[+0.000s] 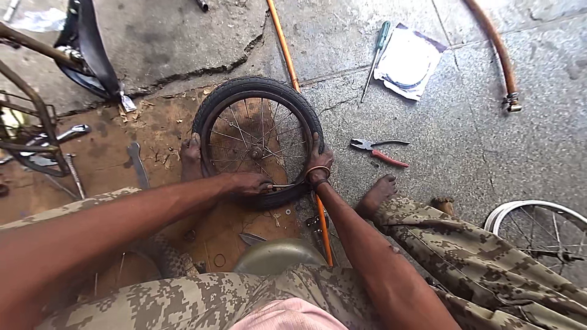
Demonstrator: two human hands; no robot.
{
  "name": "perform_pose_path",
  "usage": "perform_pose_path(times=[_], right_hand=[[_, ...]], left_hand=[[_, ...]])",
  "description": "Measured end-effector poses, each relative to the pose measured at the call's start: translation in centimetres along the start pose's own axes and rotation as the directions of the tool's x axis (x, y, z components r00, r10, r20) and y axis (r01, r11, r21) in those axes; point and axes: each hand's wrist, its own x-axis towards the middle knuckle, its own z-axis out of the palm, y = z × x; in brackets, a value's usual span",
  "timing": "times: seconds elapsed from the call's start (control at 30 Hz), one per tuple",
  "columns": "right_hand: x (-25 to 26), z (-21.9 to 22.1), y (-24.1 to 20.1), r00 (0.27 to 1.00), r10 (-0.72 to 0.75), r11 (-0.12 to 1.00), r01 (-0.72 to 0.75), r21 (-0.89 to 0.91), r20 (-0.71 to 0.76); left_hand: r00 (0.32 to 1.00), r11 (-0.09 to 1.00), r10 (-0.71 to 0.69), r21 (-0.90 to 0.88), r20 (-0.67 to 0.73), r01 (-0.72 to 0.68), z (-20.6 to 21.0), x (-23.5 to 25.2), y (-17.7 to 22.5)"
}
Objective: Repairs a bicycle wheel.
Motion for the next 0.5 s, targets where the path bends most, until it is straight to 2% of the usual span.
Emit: perform_pose_path(times=[0.07,0.13,0.2,0.27,0.3,0.33,0.37,0.43,0.5], right_hand=[[-0.1,0.0,0.1,1.0,0.006,1.0,-0.006,0.002,0.001],[0.0,0.0,-0.1,1.0,0.005,1.0,-0.005,-0.01,-0.002],[-0.1,-0.2,0.1,1.0,0.005,1.0,-0.005,-0.03,0.002],[-0.2,-0.1,0.0,1.0,-0.006,1.0,0.006,-0.021,-0.007],[-0.2,0.0,-0.1,1.0,-0.011,1.0,0.01,-0.01,-0.014],[-0.2,0.0,-0.1,1.0,-0.008,1.0,0.008,-0.009,-0.015],[-0.2,-0.1,0.0,1.0,-0.005,1.0,0.004,-0.012,-0.013],[-0.4,-0.1,-0.1,1.0,0.0,1.0,0.0,-0.007,-0.015],[-0.6,-0.3,-0.5,1.0,0.009,1.0,-0.009,-0.002,-0.016]], left_hand=[[0.997,0.997,-0.066,0.029,-0.032,0.067,0.5,-0.3,1.0],[0.981,0.976,-0.184,0.106,-0.057,0.19,0.2,-0.7,3.6],[0.979,0.964,-0.206,0.174,-0.002,0.203,-1.7,-1.7,7.0],[0.972,0.975,-0.211,0.095,0.1,0.201,-6.0,-5.9,13.1],[0.932,0.937,-0.347,0.002,0.105,0.348,-7.9,-9.7,18.3],[0.903,0.898,-0.429,-0.103,0.015,0.428,-8.6,-12.4,21.9],[0.884,0.876,-0.464,-0.18,-0.062,0.447,-9.0,-14.0,23.9],[0.896,0.886,-0.419,-0.281,-0.143,0.37,-9.0,-15.2,24.1],[0.972,0.932,-0.209,-0.324,-0.11,0.164,-7.9,-13.6,20.3]])
